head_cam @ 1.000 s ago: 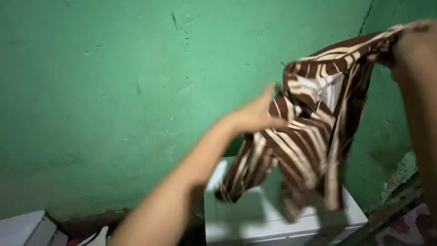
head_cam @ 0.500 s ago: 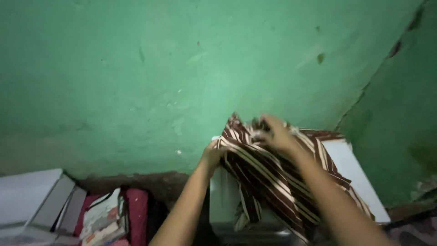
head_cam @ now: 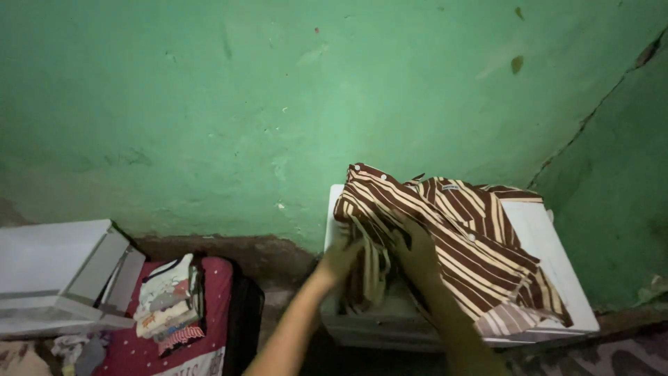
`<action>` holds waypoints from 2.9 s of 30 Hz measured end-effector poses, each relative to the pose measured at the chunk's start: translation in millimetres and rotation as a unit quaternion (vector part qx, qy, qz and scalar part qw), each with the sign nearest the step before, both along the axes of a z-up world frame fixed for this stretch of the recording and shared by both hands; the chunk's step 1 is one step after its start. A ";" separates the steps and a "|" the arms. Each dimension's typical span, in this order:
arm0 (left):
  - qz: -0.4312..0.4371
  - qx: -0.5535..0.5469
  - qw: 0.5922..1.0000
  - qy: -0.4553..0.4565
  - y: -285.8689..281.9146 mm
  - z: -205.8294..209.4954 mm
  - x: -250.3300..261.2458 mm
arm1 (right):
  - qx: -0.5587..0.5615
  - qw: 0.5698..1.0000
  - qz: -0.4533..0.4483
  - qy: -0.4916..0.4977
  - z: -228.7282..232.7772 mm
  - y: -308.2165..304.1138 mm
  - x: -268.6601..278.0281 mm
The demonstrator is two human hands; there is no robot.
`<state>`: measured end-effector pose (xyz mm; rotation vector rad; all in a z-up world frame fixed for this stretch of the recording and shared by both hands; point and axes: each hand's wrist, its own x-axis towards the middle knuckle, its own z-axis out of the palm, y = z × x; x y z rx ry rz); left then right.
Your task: The person folds a brown striped shirt, a light blue patterned shirt, and a black garment on a white surface, then places each folded item into a white drawer organizer on the bed.
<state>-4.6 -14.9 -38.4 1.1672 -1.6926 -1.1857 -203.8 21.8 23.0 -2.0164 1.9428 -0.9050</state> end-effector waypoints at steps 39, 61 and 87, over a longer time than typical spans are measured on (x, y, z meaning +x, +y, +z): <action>0.244 -0.238 0.938 0.058 186.0 139.1 -43.2 | 0.220 0.788 0.138 -0.558 21.8 49.0 -7.3; -0.153 0.087 0.978 0.116 141.0 125.2 8.3 | 0.178 0.939 0.136 -0.262 91.5 53.6 12.1; -0.020 -0.431 0.900 0.063 136.9 188.3 7.7 | 0.061 0.882 0.270 -0.382 96.8 93.0 12.7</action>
